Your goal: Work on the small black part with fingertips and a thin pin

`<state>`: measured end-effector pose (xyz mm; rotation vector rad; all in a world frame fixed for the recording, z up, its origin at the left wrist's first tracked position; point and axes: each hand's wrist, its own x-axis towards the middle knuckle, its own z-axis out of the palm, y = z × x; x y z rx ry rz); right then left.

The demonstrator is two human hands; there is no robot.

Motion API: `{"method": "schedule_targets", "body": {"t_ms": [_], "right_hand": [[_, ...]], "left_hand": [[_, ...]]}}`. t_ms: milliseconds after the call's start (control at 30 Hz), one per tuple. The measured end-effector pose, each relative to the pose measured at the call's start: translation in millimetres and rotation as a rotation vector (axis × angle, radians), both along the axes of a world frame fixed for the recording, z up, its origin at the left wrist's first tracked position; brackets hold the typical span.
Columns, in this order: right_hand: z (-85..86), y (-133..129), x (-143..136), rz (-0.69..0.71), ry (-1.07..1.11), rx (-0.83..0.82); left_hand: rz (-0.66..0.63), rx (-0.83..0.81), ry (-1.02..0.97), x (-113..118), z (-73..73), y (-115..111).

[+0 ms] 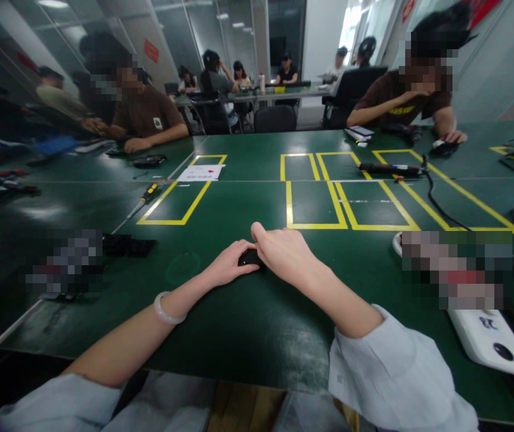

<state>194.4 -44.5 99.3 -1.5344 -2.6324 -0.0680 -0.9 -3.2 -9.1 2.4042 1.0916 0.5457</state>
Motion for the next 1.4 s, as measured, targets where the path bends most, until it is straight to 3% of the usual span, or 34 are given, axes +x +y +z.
{"method": "schedule_targets", "body": {"t_ms": [1400], "right_hand": [[-6.4,2.4,0.8,-0.001,0.1,0.022]], "left_hand": [[0.012,-0.012,0.008,1.4,2.5,-1.6]]}}
